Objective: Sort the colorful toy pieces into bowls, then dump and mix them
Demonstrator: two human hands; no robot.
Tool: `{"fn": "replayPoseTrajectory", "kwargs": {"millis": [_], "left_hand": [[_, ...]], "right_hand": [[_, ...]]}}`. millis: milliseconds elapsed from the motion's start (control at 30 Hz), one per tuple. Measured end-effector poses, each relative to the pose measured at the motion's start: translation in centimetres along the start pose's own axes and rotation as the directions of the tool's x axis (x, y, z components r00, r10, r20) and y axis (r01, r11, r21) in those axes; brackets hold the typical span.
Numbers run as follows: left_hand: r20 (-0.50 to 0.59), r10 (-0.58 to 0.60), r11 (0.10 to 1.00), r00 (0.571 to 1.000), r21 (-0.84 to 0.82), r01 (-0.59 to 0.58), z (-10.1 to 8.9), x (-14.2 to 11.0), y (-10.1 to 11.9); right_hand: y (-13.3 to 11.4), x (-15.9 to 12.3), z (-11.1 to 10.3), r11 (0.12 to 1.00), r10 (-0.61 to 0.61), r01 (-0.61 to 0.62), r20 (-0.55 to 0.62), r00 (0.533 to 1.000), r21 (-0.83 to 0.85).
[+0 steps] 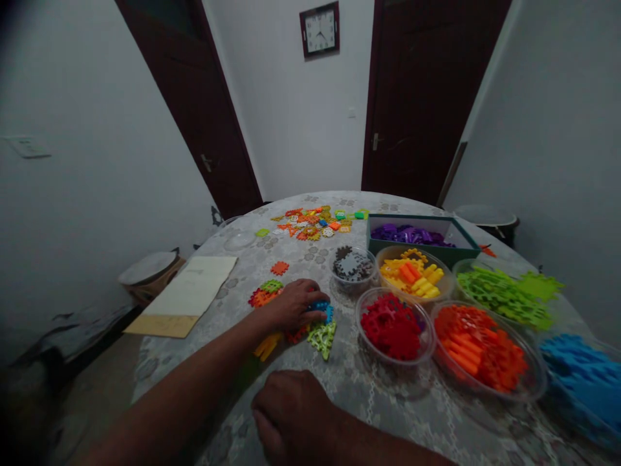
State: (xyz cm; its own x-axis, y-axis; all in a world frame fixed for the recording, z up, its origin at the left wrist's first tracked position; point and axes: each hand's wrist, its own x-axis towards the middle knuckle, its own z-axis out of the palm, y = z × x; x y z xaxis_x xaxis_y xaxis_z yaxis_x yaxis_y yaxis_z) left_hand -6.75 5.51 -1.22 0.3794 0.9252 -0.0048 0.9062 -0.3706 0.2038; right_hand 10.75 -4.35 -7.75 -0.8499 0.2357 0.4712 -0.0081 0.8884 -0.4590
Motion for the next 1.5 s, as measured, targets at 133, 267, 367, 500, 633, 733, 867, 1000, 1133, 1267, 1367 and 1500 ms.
{"fn": "replayPoseTrajectory", "kwargs": {"millis": [133, 267, 367, 500, 633, 733, 867, 1000, 1133, 1267, 1367, 1500], "left_hand": [[-0.008, 0.071, 0.997, 0.997, -0.024, -0.071, 0.0, -1.6, 1.4], [-0.092, 0.132, 0.987, 0.987, -0.075, -0.139, -0.8, -4.2, 1.9], [-0.271, 0.001, 0.992, 0.963, -0.121, -0.035, -1.0, -8.2, 1.5], [-0.4, -0.277, 0.958, 0.874, -0.191, 0.216, 1.3, -15.3, 0.5], [-0.325, -0.472, 0.881, 0.82, -0.179, 0.437, 5.3, -19.3, 0.3], [-0.351, -0.452, 0.891, 0.82, -0.149, 0.428, 6.9, -18.6, 0.9], [-0.424, -0.4, 0.916, 0.812, -0.189, 0.353, 6.8, -15.3, 2.2], [-0.477, -0.391, 0.918, 0.787, -0.261, 0.298, 6.7, -12.3, 3.5], [-0.442, -0.409, 0.909, 0.798, -0.275, 0.313, 5.8, -9.4, 4.3], [-0.206, -0.36, 0.917, 0.91, -0.255, 0.305, 3.0, -6.7, 3.6], [-0.066, -0.321, 0.914, 0.945, -0.282, 0.291, 1.2, -5.5, 2.7], [-0.062, -0.291, 0.888, 0.955, -0.389, 0.246, 1.1, -5.9, 2.1]], "right_hand": [[-0.5, -0.4, -0.9, 0.998, -0.066, 0.065, -0.119, 0.991, -0.008], [-0.6, -0.3, -2.2, 0.98, -0.199, 0.196, -0.218, 0.955, -0.033], [-0.3, -0.1, -3.5, 0.979, -0.203, 0.188, -0.308, 0.929, -0.077], [0.8, 0.1, -4.3, 0.988, -0.033, -0.036, -0.431, 0.902, -0.151], [1.9, -0.3, -3.0, 0.891, 0.247, -0.388, -0.465, 0.85, -0.235], [2.7, -0.7, -1.7, 0.828, 0.371, -0.504, -0.435, 0.821, -0.246], [3.6, -0.9, -1.4, 0.861, 0.383, -0.477, -0.395, 0.835, -0.174], [4.2, -0.6, -2.0, 0.891, 0.41, -0.454, -0.42, 0.809, -0.005], [4.6, -0.6, -2.7, 0.872, 0.479, -0.467, -0.444, 0.757, 0.145], [4.7, -0.8, -3.3, 0.831, 0.555, -0.499, -0.434, 0.71, 0.246], [4.7, -0.9, -3.6, 0.782, 0.622, -0.549, -0.404, 0.671, 0.295], [4.4, -0.9, -4.0, 0.719, 0.695, -0.602, -0.386, 0.607, 0.347]]}}
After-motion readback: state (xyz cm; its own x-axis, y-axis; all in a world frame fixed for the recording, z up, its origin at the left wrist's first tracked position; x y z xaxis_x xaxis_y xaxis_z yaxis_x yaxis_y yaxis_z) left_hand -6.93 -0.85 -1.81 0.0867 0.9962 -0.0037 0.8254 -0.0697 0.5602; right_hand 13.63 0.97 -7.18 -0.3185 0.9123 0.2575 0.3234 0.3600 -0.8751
